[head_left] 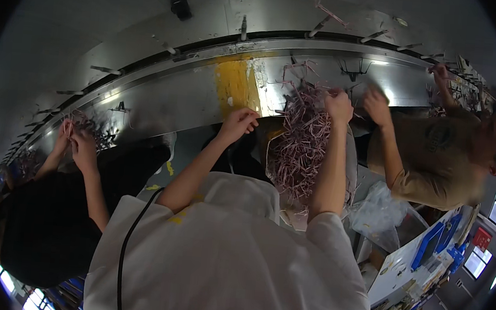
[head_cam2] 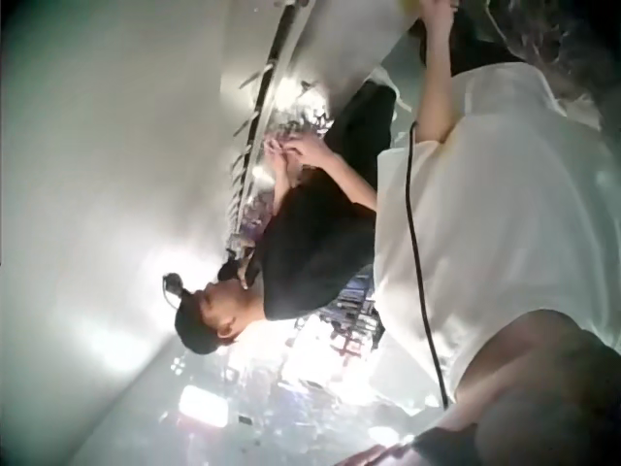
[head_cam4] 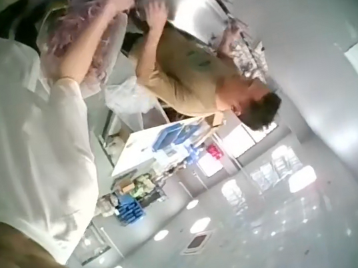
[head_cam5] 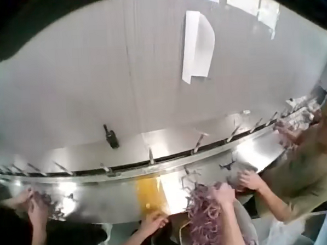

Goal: Manual assembly of thin plastic wire-like components into fixtures on a moving factory conveyor belt.

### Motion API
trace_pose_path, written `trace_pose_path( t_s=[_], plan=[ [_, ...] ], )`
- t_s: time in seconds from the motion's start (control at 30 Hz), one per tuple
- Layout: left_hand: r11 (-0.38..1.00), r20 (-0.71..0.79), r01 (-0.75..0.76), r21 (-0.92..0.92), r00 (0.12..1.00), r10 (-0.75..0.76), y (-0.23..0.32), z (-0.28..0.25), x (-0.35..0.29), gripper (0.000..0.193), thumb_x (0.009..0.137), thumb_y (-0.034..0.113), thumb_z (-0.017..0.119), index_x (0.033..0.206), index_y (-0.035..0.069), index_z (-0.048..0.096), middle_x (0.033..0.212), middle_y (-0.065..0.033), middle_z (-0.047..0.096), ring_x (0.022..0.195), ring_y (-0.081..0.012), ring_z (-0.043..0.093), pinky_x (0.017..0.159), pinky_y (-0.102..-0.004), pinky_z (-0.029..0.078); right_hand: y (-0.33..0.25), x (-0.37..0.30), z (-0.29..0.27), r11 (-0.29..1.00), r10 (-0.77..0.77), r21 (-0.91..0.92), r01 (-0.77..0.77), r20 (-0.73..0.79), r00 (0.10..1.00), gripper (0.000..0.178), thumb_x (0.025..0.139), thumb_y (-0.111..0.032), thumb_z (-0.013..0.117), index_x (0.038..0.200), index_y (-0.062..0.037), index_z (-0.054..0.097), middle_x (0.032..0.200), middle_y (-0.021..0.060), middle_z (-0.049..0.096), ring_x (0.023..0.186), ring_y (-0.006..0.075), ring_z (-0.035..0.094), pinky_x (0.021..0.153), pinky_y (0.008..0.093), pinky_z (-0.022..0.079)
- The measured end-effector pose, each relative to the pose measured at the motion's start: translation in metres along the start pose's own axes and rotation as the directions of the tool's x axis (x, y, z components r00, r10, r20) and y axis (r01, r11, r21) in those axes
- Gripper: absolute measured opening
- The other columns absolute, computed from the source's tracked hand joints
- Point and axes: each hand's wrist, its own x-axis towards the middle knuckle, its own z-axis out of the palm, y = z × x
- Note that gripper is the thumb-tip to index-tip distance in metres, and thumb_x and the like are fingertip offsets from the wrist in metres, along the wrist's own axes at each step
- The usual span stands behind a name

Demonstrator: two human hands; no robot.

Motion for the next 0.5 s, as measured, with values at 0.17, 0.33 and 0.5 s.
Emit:
trace_pose_path(
  t_s=[0.17, 0.33, 0.5],
  plan=[
    [0.990, -0.217, 0.116, -0.080, 0.967, -0.131, -0.040, -0.038, -0.047, 0.021, 0.098, 0.023, 0.057, 0.104, 0.006, 0.068, 0.083, -0.0036, 0.068, 0.066, -0.0091, 0.061, 0.061, -0.0234, 0.052, 0.003, 0.013, 0.021, 0.960, 0.250, -0.252, -0.123, 0.572, 0.781, 0.056, 0.068, -0.057, 0.074, 0.102, -0.0134, 0.078, 0.103, 0.0157, 0.074, 0.099, 0.0356, 0.069, 0.088, 0.0434, 0.053],
    [0.976, -0.329, 0.187, -0.107, 0.920, -0.213, -0.060, -0.060, -0.070, 0.022, 0.095, 0.025, 0.057, 0.101, 0.007, 0.069, 0.082, -0.0039, 0.069, 0.065, -0.0101, 0.062, 0.060, -0.0242, 0.052, 0.011, 0.000, 0.024, 0.990, 0.133, -0.097, -0.100, 0.450, 0.883, 0.036, 0.073, -0.042, 0.073, 0.095, -0.0144, 0.079, 0.091, 0.0149, 0.075, 0.090, 0.0326, 0.071, 0.084, 0.0416, 0.055],
    [0.981, -0.312, 0.152, -0.116, 0.932, -0.182, -0.048, -0.052, -0.052, 0.021, 0.097, 0.024, 0.057, 0.100, 0.007, 0.070, 0.082, -0.0032, 0.068, 0.065, -0.0092, 0.061, 0.061, -0.0240, 0.052, -0.015, -0.006, 0.007, 0.987, 0.106, 0.067, -0.147, 0.417, 0.903, 0.030, 0.076, -0.031, 0.071, 0.092, -0.0067, 0.078, 0.083, 0.0132, 0.074, 0.082, 0.0257, 0.072, 0.078, 0.0366, 0.054]
  ],
)
